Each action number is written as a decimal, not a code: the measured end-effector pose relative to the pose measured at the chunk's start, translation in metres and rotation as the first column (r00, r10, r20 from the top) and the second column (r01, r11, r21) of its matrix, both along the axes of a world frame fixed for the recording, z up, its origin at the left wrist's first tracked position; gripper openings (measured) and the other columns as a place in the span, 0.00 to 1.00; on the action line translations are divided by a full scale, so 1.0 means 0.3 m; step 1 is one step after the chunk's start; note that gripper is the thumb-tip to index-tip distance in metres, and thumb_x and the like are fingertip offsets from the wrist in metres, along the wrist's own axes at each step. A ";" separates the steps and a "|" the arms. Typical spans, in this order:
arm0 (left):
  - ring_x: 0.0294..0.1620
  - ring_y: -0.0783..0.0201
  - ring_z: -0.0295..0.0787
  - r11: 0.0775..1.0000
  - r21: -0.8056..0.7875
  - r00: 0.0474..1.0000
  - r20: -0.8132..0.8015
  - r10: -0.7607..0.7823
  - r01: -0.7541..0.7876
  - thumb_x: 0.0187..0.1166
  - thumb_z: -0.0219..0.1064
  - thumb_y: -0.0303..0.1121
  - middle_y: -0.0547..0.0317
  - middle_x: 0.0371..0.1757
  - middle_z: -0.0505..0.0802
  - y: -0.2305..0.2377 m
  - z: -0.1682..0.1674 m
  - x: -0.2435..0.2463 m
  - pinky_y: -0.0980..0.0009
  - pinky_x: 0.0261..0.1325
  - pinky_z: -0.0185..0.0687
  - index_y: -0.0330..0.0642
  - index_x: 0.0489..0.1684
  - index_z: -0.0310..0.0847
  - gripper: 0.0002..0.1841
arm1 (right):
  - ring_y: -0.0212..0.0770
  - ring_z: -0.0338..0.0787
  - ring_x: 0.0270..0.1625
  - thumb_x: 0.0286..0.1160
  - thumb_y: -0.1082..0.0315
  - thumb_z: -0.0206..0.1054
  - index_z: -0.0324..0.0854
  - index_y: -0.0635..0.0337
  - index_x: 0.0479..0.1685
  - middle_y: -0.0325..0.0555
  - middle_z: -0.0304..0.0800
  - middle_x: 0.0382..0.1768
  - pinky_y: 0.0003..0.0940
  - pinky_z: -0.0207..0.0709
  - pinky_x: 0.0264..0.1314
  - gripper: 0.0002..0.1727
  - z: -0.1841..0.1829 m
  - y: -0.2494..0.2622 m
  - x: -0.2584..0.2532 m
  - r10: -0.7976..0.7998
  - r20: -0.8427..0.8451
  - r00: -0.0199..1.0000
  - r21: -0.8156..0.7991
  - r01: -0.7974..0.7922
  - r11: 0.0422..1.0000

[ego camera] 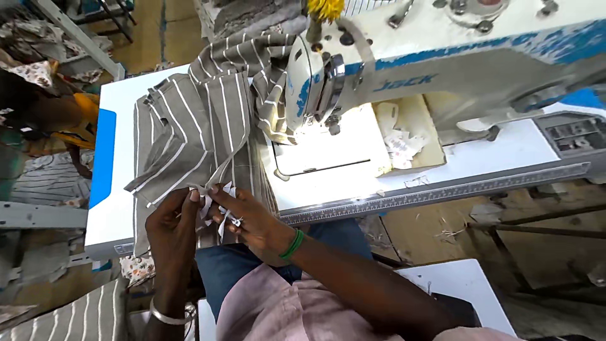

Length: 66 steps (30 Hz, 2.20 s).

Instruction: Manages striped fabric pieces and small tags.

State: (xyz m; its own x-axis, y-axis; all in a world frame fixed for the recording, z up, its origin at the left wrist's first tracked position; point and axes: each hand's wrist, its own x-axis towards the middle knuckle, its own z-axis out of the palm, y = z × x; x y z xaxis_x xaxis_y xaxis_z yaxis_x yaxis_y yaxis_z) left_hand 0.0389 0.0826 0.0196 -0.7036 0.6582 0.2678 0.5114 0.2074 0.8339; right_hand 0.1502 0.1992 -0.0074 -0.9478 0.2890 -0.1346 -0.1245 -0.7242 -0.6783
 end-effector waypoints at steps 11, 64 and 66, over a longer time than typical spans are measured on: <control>0.24 0.76 0.81 0.998 0.023 0.984 0.168 0.062 -0.067 0.85 0.67 0.41 0.71 0.27 0.87 0.047 -0.008 -0.007 0.78 0.27 0.79 0.51 0.35 0.86 0.09 | 0.26 0.70 0.16 0.92 0.46 0.52 0.80 0.55 0.36 0.37 0.75 0.19 0.19 0.65 0.17 0.24 -0.019 -0.024 0.019 -0.081 0.013 0.997 0.274 0.075 0.959; 0.61 0.58 0.88 0.912 -0.261 0.868 -0.308 -0.390 0.317 0.79 0.73 0.41 0.54 0.61 0.91 -0.072 -0.096 0.004 0.55 0.64 0.86 0.43 0.60 0.88 0.17 | 0.23 0.70 0.17 0.87 0.36 0.51 0.83 0.49 0.35 0.33 0.76 0.22 0.16 0.63 0.16 0.29 -0.112 0.087 0.574 -0.245 0.197 0.949 0.262 0.190 0.946; 0.60 0.60 0.86 0.859 -0.348 0.829 -0.290 -0.479 0.375 0.74 0.76 0.49 0.60 0.61 0.89 -0.051 -0.157 0.107 0.57 0.58 0.84 0.52 0.63 0.89 0.22 | 0.27 0.79 0.18 0.89 0.43 0.56 0.86 0.52 0.40 0.39 0.84 0.24 0.20 0.74 0.17 0.23 -0.098 0.068 0.559 -0.265 0.216 0.940 0.305 0.192 0.933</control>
State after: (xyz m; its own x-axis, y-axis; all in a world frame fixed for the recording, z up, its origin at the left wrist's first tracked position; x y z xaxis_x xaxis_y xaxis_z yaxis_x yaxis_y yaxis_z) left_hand 0.0711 0.0674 -0.0274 -0.2250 0.9507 0.2134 0.8482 0.0833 0.5231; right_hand 0.3180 0.2197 -0.0366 -0.7972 0.5533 -0.2415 -0.0646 -0.4759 -0.8771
